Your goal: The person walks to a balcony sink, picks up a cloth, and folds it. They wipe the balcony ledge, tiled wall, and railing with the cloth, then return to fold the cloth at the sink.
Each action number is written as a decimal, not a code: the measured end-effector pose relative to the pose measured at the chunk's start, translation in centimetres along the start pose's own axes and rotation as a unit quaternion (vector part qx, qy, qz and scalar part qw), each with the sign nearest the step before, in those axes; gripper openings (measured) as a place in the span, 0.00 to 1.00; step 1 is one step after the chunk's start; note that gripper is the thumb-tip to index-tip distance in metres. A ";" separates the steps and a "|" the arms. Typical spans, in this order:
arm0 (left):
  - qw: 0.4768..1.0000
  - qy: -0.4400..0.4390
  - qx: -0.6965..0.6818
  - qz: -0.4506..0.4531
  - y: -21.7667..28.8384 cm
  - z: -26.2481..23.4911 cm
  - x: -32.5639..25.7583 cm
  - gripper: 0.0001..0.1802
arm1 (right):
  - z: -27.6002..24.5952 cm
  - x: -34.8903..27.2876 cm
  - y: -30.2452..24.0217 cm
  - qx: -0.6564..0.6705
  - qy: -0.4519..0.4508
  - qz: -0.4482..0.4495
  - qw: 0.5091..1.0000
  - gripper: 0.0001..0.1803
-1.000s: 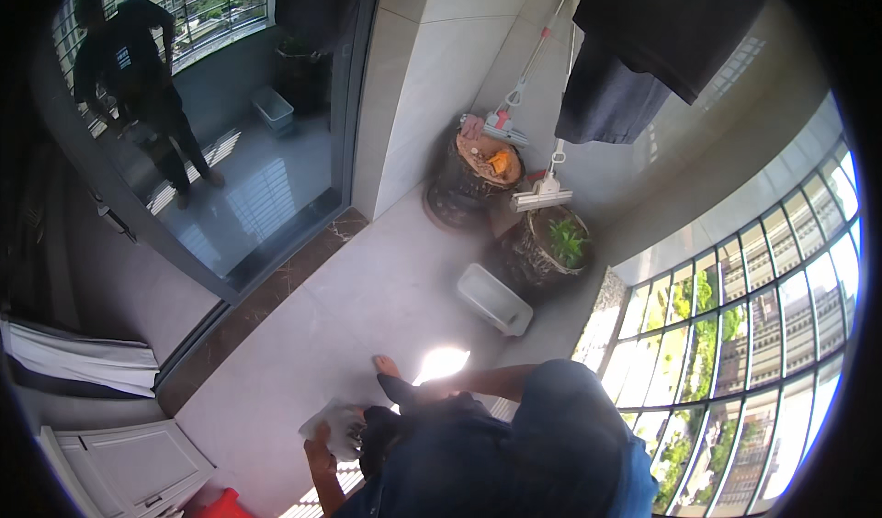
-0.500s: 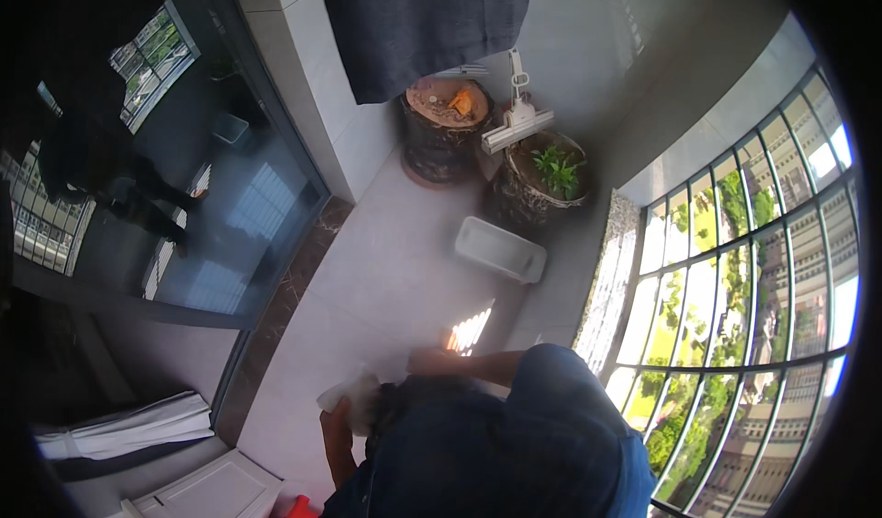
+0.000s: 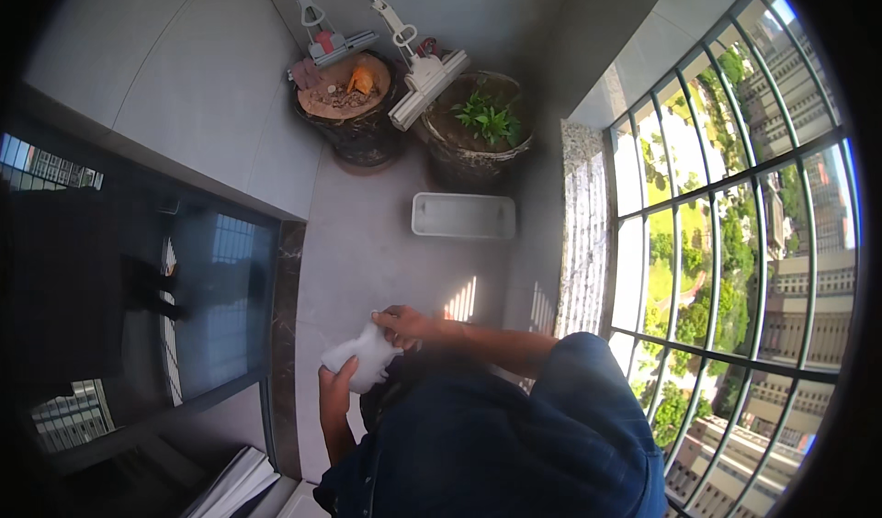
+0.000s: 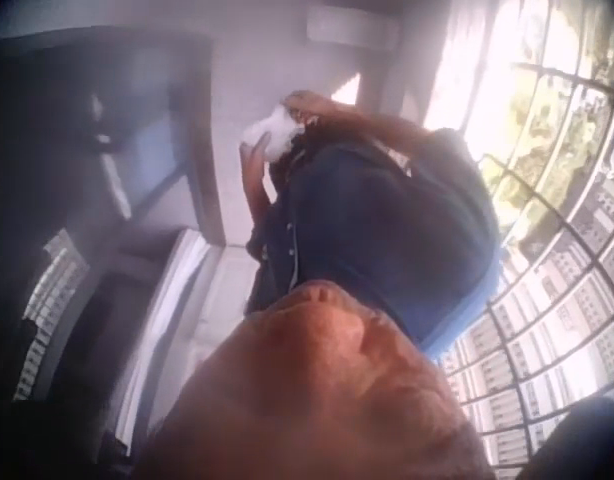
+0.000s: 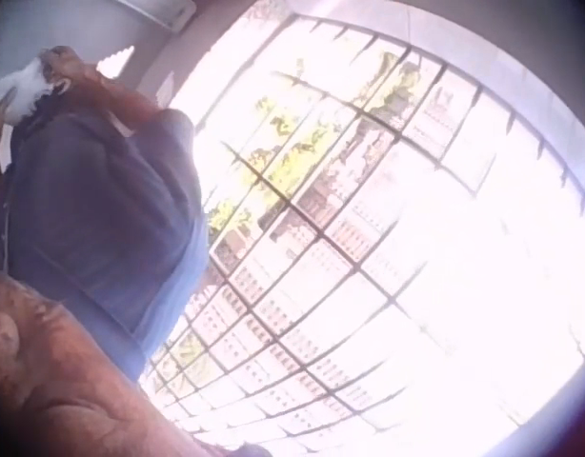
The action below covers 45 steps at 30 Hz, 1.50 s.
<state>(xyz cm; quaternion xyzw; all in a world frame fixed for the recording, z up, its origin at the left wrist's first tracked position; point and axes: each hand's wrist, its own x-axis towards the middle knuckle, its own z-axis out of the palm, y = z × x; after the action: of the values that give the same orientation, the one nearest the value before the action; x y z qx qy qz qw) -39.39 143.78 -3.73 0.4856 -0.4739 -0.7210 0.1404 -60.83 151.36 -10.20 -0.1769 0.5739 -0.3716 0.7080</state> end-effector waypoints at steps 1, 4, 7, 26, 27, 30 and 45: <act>0.999 -0.021 0.040 0.004 0.2 0.2 1.1 0.18 | -0.7 0.2 0.1 0.024 0.002 0.029 0.999 0.42; 0.990 -0.074 0.120 -0.021 1.8 0.8 3.8 0.17 | -2.0 -0.3 -1.2 0.067 0.016 0.064 0.996 0.46; 0.970 -0.159 0.176 -0.047 2.5 0.7 6.5 0.16 | -2.4 0.4 -1.3 0.085 0.027 0.008 0.996 0.51; 0.848 -0.279 0.422 0.157 15.3 -3.9 23.2 0.18 | -4.7 16.2 -4.1 0.117 0.049 -0.031 0.991 0.41; 0.845 -0.272 0.423 0.180 16.0 -4.0 23.8 0.17 | -4.5 16.3 -4.0 0.040 0.129 -0.069 0.988 0.37; 0.911 -0.202 0.331 0.144 17.4 -4.9 24.9 0.16 | -4.2 17.8 -9.6 -0.014 0.215 -0.010 0.977 0.34; 0.984 0.128 -0.114 0.056 24.0 -10.3 28.6 0.17 | -5.2 27.9 -30.5 -0.319 -0.038 -0.262 0.910 0.13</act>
<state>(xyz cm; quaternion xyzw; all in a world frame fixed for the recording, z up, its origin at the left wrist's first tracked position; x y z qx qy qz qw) -50.97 106.83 -1.09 0.5278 -0.3933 -0.6929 0.2943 -73.80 111.78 -9.97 -0.5512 0.5675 -0.3345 0.5121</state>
